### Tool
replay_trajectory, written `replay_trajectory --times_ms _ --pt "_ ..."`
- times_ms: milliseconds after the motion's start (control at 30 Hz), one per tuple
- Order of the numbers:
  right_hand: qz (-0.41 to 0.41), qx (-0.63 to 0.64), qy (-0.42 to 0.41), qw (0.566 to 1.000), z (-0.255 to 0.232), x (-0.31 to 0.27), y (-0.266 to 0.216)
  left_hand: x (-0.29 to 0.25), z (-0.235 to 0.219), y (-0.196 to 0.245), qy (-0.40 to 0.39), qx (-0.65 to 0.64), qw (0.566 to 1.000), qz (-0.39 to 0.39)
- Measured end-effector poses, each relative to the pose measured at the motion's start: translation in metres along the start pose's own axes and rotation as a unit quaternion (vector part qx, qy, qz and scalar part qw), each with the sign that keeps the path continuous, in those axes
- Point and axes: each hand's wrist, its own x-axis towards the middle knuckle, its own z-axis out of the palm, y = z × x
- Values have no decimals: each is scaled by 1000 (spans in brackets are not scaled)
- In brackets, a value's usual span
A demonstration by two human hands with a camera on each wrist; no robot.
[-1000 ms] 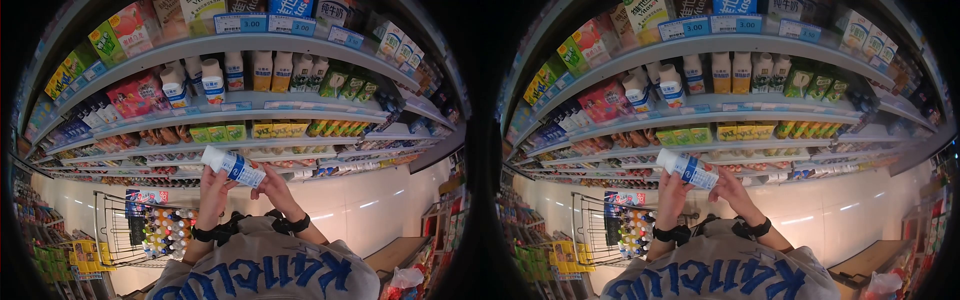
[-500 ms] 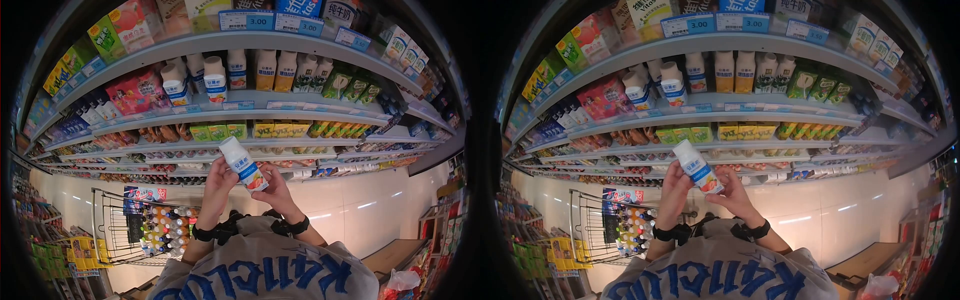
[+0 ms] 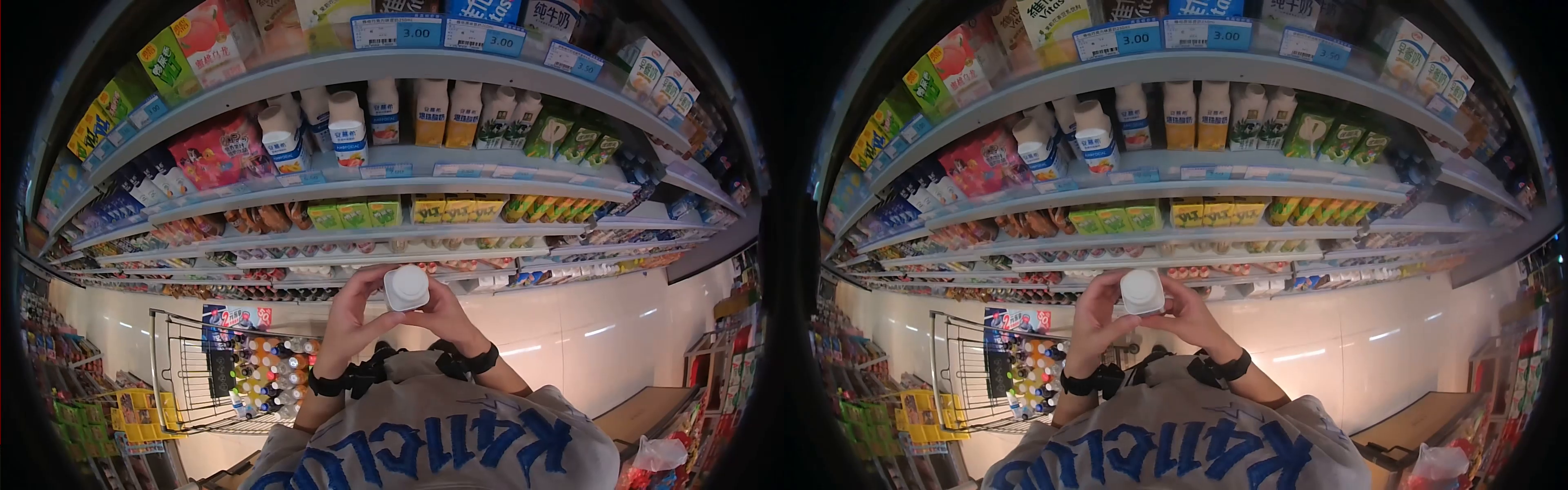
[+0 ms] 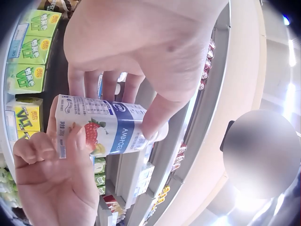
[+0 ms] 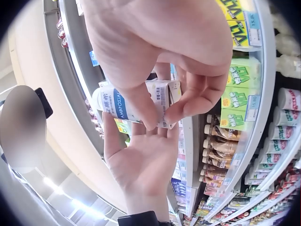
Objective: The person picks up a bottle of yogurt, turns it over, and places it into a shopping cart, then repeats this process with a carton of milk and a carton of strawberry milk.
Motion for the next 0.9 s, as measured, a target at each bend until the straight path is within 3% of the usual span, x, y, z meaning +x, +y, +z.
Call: replay_trajectory --times_ms 200,400,500,533,567,600,667,800,867,900 --pt "32 -13 -18 999 0 -4 -5 -2 4 1 29 -17 999 -7" --pt "-5 -19 1 1000 16 -15 -22 7 12 0 104 -78 991 -8" --pt "-48 -77 50 995 27 -19 -37 12 15 0 154 -18 988 -11" --pt "-84 -251 47 963 22 -20 -34 13 15 1 170 -19 985 -29" --pt "-117 -417 42 901 18 -20 -31 13 15 1 187 -21 981 -47" --pt "-115 -417 43 900 13 -18 -29 11 13 0 186 -22 981 -48" --pt "-235 -512 23 826 6 -13 -28 9 5 -2 153 -8 983 -98" --pt "-194 -459 22 867 12 -10 -39 3 4 -9 156 6 980 -121" --pt "-157 -359 61 918 19 -5 -44 2 3 -15 148 6 983 -111" --pt "-159 -360 60 917 19 -2 -45 2 5 -16 154 9 982 -106"
